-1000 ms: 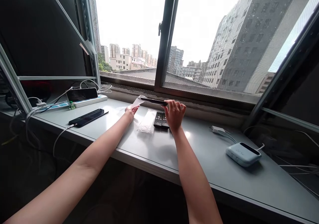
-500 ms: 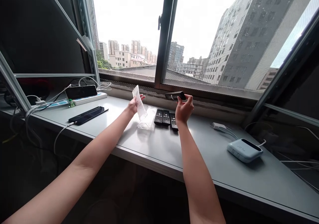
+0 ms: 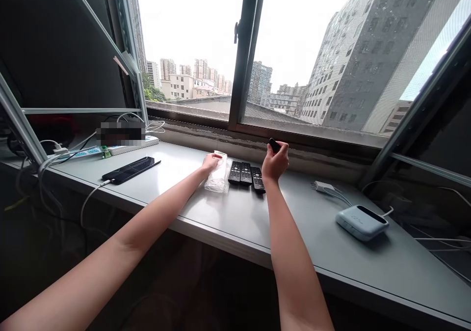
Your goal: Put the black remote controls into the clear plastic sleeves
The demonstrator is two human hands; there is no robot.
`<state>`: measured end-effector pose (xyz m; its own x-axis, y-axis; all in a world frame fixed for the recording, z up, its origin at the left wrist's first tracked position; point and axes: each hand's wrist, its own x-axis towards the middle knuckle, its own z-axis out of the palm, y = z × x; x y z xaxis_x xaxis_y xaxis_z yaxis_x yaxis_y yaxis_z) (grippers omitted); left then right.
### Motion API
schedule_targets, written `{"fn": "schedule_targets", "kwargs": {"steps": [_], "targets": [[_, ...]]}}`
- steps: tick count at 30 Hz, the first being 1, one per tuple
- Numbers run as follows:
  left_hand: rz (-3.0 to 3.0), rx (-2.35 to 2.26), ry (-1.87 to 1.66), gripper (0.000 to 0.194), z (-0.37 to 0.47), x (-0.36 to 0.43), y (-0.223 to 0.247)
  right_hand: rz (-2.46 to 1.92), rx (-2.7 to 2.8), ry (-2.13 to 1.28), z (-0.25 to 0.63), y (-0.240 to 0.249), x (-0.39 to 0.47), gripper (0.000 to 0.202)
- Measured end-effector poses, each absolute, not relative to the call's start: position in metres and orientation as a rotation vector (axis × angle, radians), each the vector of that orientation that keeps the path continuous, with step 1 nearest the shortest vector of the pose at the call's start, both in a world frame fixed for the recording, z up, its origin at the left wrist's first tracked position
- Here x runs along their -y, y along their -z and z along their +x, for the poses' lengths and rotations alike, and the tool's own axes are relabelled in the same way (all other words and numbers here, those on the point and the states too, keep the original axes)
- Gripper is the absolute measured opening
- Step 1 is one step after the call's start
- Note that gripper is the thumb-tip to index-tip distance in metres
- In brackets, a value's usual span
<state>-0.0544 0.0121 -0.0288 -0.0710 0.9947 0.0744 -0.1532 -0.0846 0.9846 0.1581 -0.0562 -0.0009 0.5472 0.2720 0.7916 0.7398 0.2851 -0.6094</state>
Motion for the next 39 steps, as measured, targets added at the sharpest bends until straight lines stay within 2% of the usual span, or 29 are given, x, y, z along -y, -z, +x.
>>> {"fn": "schedule_targets", "kwargs": {"steps": [1, 3, 8, 15, 19, 24, 30, 39], "targets": [[1.209, -1.195, -1.369, 0.025, -0.053, -0.013, 0.031, -1.308, 1.003, 0.403, 0.158, 0.001, 0.056, 0.024], [1.417, -1.332, -1.294, 0.025, -0.049, -0.013, 0.032, -1.338, 1.008, 0.396, 0.156, 0.001, 0.057, 0.024], [1.635, -1.322, -1.178, 0.022, -0.043, -0.011, 0.033, -1.392, 1.017, 0.345, 0.151, -0.001, 0.061, 0.019], [2.110, -1.549, -1.006, 0.057, -0.052, -0.010, 0.023, -1.384, 1.013, 0.373, 0.153, -0.001, 0.061, 0.021], [2.180, -1.420, -0.925, 0.050, -0.052, -0.012, 0.022, -1.344, 1.003, 0.312, 0.155, 0.001, 0.059, 0.024], [2.206, -1.429, -0.611, 0.048, -0.046, -0.015, 0.040, -1.326, 1.143, 0.383, 0.165, 0.012, 0.065, 0.028], [2.405, -1.506, -0.302, 0.055, -0.047, -0.015, 0.046, -1.296, 1.431, 0.387, 0.202, 0.030, 0.078, 0.029], [2.404, -1.501, -0.268, 0.056, -0.046, -0.018, 0.049, -1.225, 1.710, 0.257, 0.223, 0.065, 0.106, 0.025]]}}
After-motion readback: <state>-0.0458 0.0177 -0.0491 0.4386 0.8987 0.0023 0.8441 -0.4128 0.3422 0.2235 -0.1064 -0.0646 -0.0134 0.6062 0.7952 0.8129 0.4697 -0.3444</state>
